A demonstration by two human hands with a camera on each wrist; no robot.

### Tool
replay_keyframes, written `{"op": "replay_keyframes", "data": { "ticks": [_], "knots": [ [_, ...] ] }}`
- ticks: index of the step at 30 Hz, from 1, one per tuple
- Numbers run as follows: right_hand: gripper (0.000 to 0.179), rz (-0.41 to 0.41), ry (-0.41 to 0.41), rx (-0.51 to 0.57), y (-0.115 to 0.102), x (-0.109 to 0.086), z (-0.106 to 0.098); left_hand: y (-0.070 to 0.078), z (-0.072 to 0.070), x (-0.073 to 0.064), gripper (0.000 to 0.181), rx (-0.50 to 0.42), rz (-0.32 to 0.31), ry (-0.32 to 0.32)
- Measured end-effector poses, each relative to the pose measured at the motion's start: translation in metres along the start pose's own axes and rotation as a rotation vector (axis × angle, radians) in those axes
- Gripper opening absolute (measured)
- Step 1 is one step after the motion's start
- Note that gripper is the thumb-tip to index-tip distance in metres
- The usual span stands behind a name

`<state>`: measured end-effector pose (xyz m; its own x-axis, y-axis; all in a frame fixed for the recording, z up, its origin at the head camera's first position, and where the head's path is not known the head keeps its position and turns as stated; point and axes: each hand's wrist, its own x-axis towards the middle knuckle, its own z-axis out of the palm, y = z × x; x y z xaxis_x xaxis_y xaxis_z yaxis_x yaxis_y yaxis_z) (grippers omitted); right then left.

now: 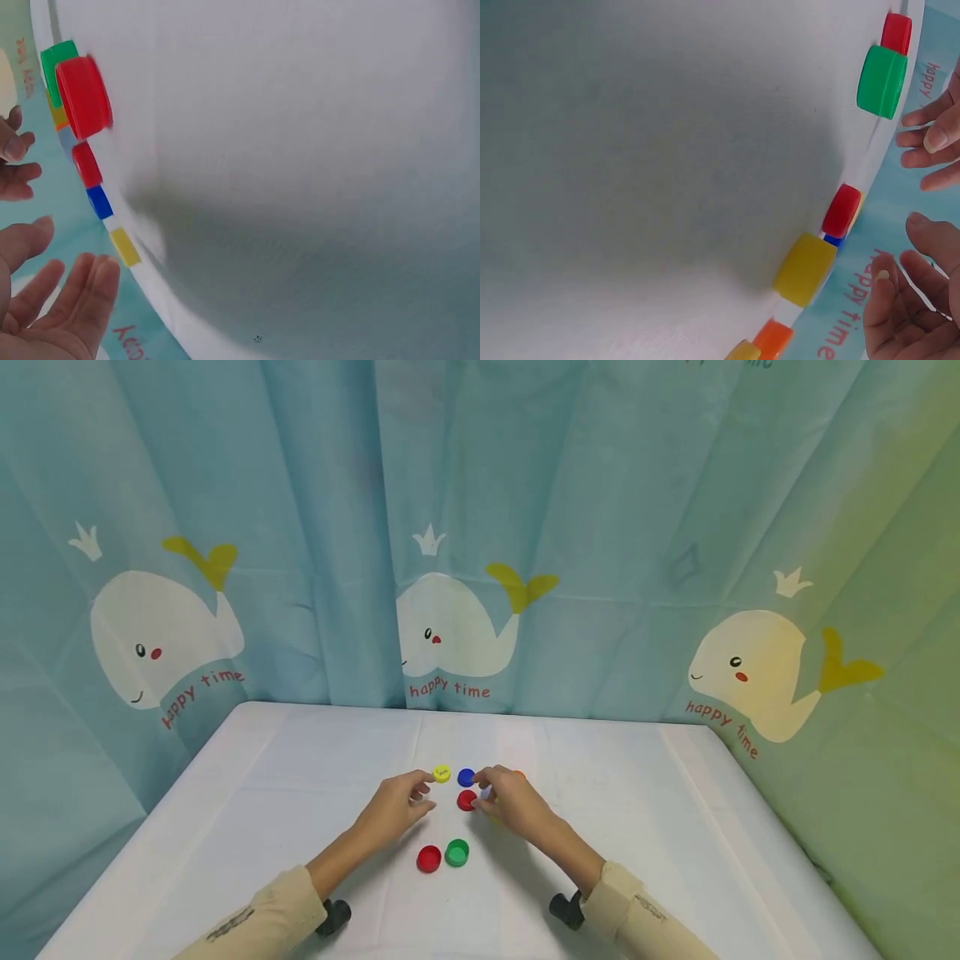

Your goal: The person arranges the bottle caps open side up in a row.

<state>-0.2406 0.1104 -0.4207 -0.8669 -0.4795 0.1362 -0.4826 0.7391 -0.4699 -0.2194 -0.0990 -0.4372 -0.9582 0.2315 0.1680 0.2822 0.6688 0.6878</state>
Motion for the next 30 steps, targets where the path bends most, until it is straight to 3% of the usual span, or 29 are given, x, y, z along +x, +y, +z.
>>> {"op": "replay_keyframes", "data": {
  "ticks": [7,17,25,30],
  "knots": [
    [0.029,0.050,0.009,0.028,0.001,0.013,0.004,-0.008,-0.001,0.007,0.034,0.040,-0.024,0.014],
    [0.031,0.167,0.042,-0.014,0.002,0.026,0.008,-0.010,-0.004,0.022,0.031,0.049,-0.034,0.036],
    [0.028,0.144,0.054,-0.031,0.004,0.035,0.014,-0.013,-0.003,0.029,0.031,0.070,-0.051,0.036],
    [0.026,0.121,0.054,-0.030,0.004,0.040,0.018,-0.014,-0.002,0.034,0.029,0.083,-0.031,0.033]
  ]
}}
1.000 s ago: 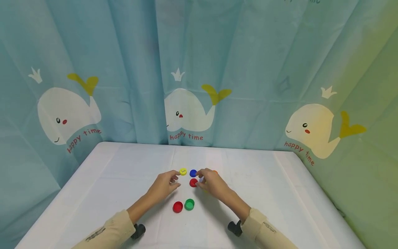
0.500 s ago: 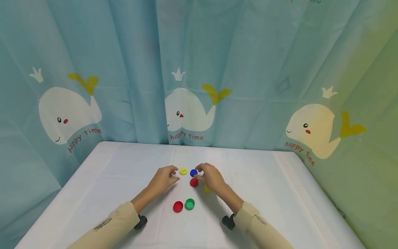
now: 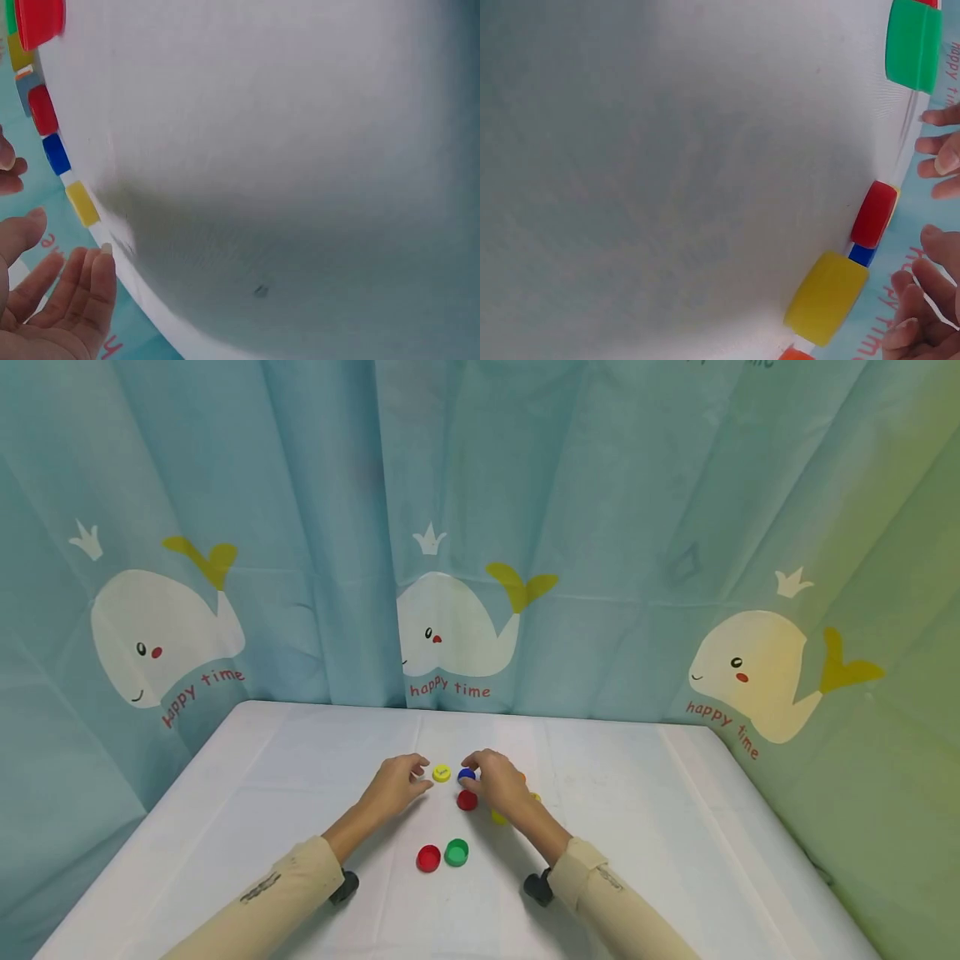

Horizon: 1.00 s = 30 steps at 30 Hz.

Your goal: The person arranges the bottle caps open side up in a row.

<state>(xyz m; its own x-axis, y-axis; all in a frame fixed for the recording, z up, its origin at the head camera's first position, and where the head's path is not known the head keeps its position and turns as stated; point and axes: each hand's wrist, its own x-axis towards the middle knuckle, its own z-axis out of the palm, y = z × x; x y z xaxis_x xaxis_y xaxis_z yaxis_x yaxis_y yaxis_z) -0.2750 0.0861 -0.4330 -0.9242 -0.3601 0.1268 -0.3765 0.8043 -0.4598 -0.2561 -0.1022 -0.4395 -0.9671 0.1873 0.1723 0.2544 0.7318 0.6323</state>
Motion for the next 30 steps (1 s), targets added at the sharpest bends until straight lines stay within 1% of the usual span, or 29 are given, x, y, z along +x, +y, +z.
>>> {"op": "replay_keyframes", "data": {
  "ticks": [3,7,12,18,21,23,28,30],
  "knots": [
    [0.025,-0.035,0.001,0.010,-0.001,0.003,0.002,0.000,-0.001,0.004,0.028,0.005,0.003,-0.001],
    [0.026,-0.068,-0.007,0.013,-0.003,0.007,0.006,0.000,0.000,0.009,0.028,0.013,-0.019,-0.014],
    [0.026,-0.043,-0.031,0.042,-0.005,0.009,0.008,-0.001,0.001,0.012,0.028,0.029,-0.045,-0.038],
    [0.026,-0.047,-0.024,0.052,-0.005,0.013,0.010,-0.002,0.003,0.015,0.029,0.030,-0.057,-0.048],
    [0.026,-0.054,-0.014,0.030,-0.005,0.015,0.014,-0.004,0.004,0.016,0.029,0.037,-0.055,-0.043],
    [0.027,-0.054,-0.008,0.006,-0.005,0.015,0.015,-0.006,0.005,0.017,0.028,0.039,-0.042,-0.040],
    [0.028,-0.045,0.010,-0.092,-0.003,0.017,0.019,-0.008,0.008,0.018,0.027,0.048,-0.006,-0.032],
    [0.029,-0.040,0.012,-0.126,-0.003,0.019,0.020,-0.007,0.008,0.018,0.027,0.058,-0.006,-0.033]
  ]
}}
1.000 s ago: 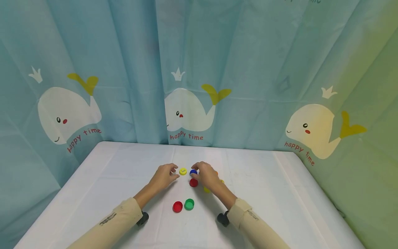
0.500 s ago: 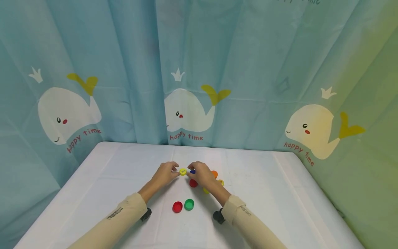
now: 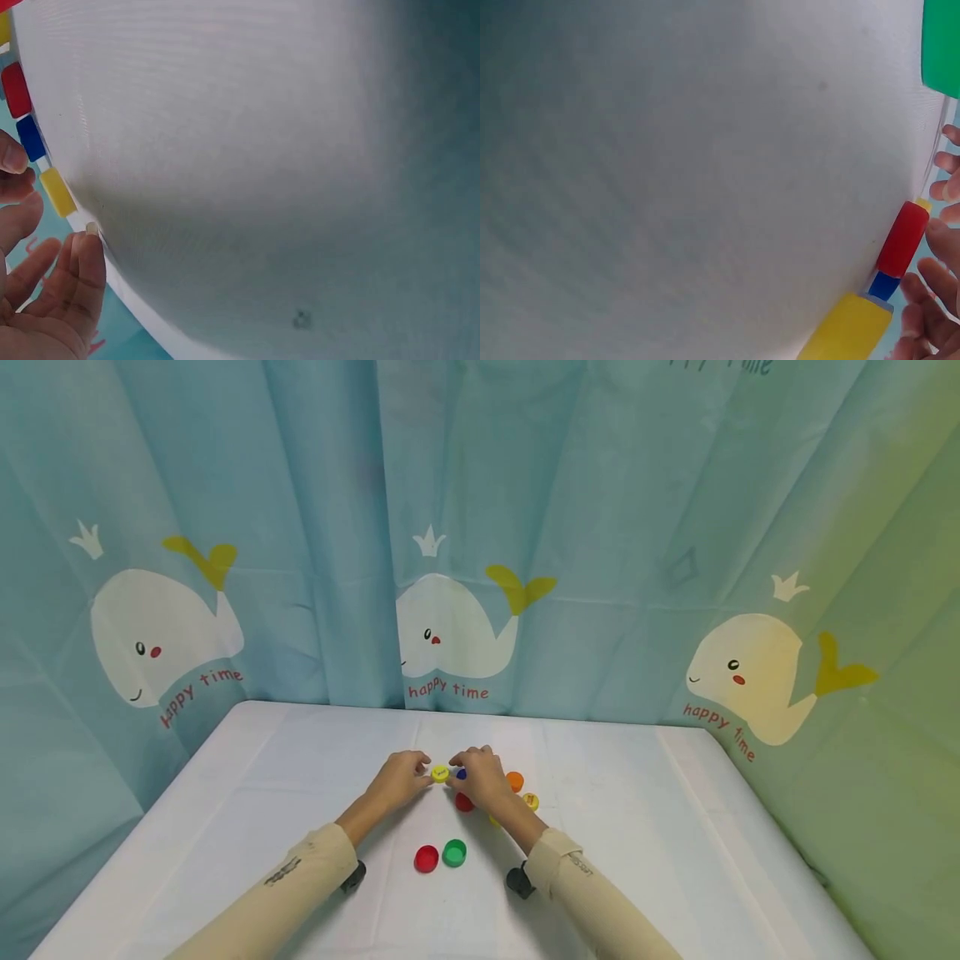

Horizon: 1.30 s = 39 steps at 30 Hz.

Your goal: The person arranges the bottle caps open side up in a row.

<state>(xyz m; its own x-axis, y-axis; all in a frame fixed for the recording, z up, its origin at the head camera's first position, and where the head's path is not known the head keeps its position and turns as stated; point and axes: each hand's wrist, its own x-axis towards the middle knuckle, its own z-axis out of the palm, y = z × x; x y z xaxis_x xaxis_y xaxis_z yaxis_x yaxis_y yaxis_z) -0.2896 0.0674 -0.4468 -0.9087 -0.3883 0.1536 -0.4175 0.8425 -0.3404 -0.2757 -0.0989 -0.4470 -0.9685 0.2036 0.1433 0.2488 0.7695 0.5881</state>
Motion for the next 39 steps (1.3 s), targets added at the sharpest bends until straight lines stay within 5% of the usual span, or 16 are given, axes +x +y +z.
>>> {"op": "replay_keyframes", "data": {
  "ticks": [15,33,39],
  "knots": [
    [0.031,-0.004,-0.058,-0.017,-0.006,0.007,-0.003,0.004,-0.002,-0.001,0.029,0.084,-0.027,-0.020],
    [0.032,0.049,-0.145,0.012,-0.011,0.012,0.000,0.001,0.000,0.000,0.024,0.076,-0.028,-0.064],
    [0.031,0.036,-0.141,-0.055,-0.011,0.013,-0.001,0.004,-0.001,0.002,0.027,0.076,-0.027,-0.110]
  ]
}}
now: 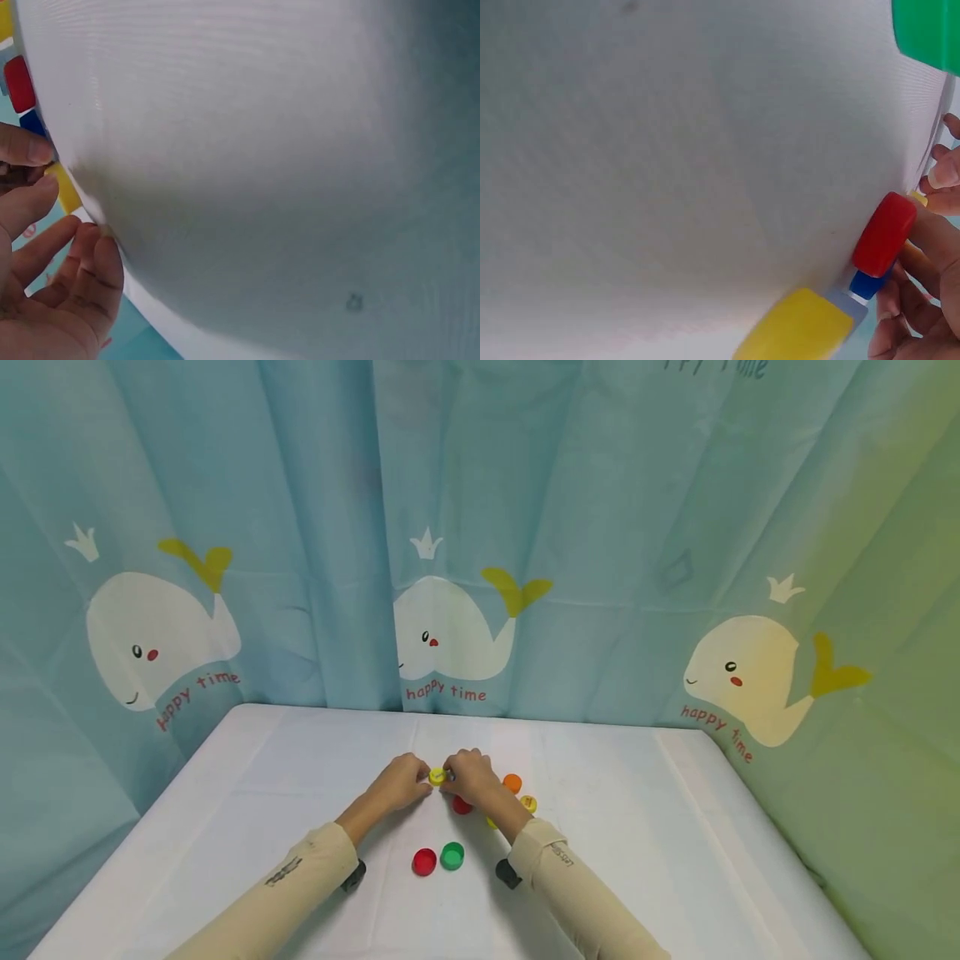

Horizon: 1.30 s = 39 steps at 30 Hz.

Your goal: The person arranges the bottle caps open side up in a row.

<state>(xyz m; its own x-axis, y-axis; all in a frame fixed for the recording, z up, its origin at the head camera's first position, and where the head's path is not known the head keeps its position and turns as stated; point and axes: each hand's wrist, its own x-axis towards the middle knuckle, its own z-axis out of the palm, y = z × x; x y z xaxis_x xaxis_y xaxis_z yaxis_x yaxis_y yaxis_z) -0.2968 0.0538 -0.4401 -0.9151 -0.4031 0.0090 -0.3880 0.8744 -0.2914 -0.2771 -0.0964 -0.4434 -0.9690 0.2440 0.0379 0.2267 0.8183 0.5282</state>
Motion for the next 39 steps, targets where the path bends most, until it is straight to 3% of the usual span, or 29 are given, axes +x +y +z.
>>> {"op": "replay_keyframes", "data": {
  "ticks": [7,27,39],
  "knots": [
    [0.032,-0.020,-0.002,-0.074,-0.002,0.001,-0.003,0.002,-0.001,0.001,0.030,0.023,-0.020,-0.038],
    [0.027,-0.057,0.045,-0.107,0.002,0.001,0.000,0.004,-0.002,-0.003,0.029,0.041,0.001,-0.074],
    [0.030,-0.149,0.132,-0.221,0.007,-0.005,0.000,0.007,-0.001,-0.013,0.036,0.001,0.006,-0.061]
  ]
}}
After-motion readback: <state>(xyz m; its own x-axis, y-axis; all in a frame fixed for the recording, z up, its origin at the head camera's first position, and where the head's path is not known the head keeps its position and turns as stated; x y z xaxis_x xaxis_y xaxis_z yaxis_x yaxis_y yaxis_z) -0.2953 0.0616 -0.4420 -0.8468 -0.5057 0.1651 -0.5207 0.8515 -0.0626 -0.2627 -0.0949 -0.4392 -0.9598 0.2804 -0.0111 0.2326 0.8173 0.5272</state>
